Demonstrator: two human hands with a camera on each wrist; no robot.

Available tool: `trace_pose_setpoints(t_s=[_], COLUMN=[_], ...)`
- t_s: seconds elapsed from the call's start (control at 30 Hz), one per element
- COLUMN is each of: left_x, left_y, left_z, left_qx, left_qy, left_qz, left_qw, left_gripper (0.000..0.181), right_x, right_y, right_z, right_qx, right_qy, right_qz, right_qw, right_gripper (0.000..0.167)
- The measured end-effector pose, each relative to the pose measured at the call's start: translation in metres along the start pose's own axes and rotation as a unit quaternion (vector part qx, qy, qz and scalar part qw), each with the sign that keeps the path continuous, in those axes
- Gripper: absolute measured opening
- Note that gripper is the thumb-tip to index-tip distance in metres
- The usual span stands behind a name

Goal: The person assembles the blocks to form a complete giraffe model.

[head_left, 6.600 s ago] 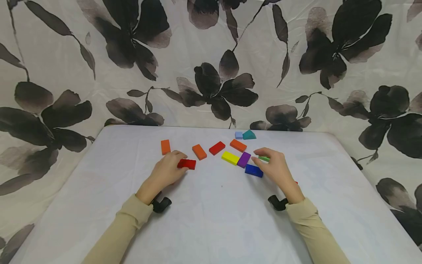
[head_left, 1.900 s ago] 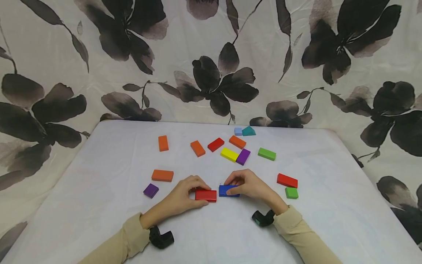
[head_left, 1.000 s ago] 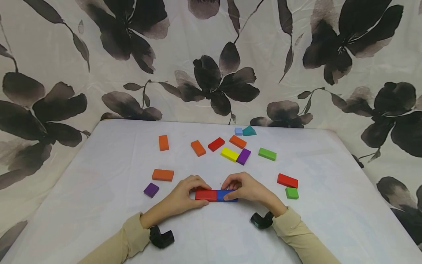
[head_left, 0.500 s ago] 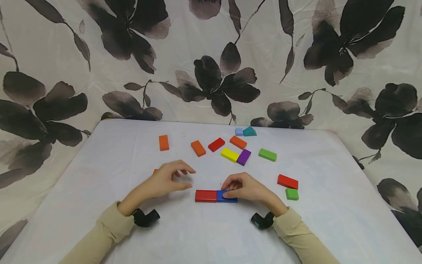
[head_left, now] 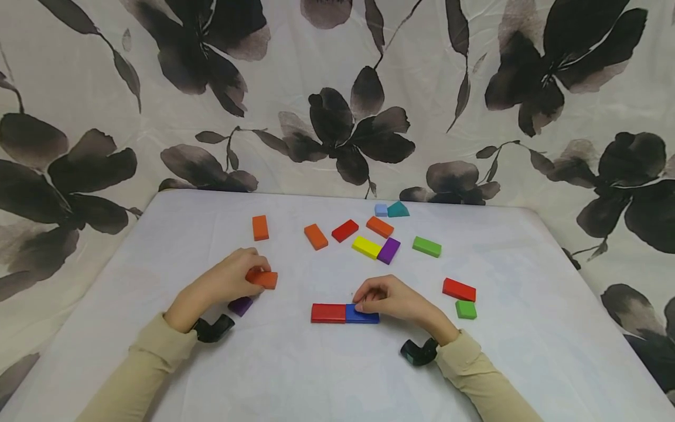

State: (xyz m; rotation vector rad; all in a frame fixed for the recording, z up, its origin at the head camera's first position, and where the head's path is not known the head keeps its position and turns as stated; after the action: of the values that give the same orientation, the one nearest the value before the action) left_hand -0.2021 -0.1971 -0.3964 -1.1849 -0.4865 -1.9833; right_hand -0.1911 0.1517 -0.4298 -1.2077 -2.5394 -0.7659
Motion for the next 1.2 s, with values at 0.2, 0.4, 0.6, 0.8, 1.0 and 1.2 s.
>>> trace_pose_setpoints(t_s=[0.2,0.4,0.6,0.8,1.0,1.2], left_x=[-0.008,-0.018,-0.033,-0.048,-0.057,-0.06], left_y=[-0.009,-0.029,-0.051,-0.065,-0.066,-0.049], left_z=[0.009,0.034,0.054,0.063,0.062,0.062], left_qx=[-0.038,-0.053,-0.049,-0.068,-0.085,-0.061], left_qy=[0.001,0.022,0.06,0.093,0.11,0.128], left_qz=[0.038,0.039,0.006,-0.021,-0.024,-0.04], left_qw=[0.9986,0.9976,0.997,0.9931,0.9899,0.9891], left_gripper=[0.026,0.029,0.029,0.031,0.032,0.062], right_x=[0.0,0.001,0.0,0.0,0.0,0.002], right_y=[0.001,0.001,-0.001,-0.002,-0.001,-0.002], right_z=[-0.001,-0.002,0.0,0.001,0.0,0.001], right_qx=[-0.007,-0.012,-0.012,-0.008,0.003,0.002], right_qy=[0.003,-0.005,-0.013,-0.013,-0.015,-0.008], right_qz=[0.005,0.003,0.0,0.001,0.004,0.002], right_qw=[1.0,0.9999,0.9998,0.9999,0.9999,1.0], right_gripper=[0.015,0.016,0.016,0.016,0.016,0.016])
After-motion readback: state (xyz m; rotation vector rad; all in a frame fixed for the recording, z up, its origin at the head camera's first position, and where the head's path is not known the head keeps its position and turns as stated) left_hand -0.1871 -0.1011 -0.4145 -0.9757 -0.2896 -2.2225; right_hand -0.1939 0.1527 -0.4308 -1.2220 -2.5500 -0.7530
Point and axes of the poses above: each hand's wrist, its own y-axis away from the middle knuckle, its own x-axis out of the back of the hand, z = x × y, the point moved 1 cm from there along -y, towards the middle knuckle, and after that the axes turned 12 degrees about -x, right-handed, at the moved point
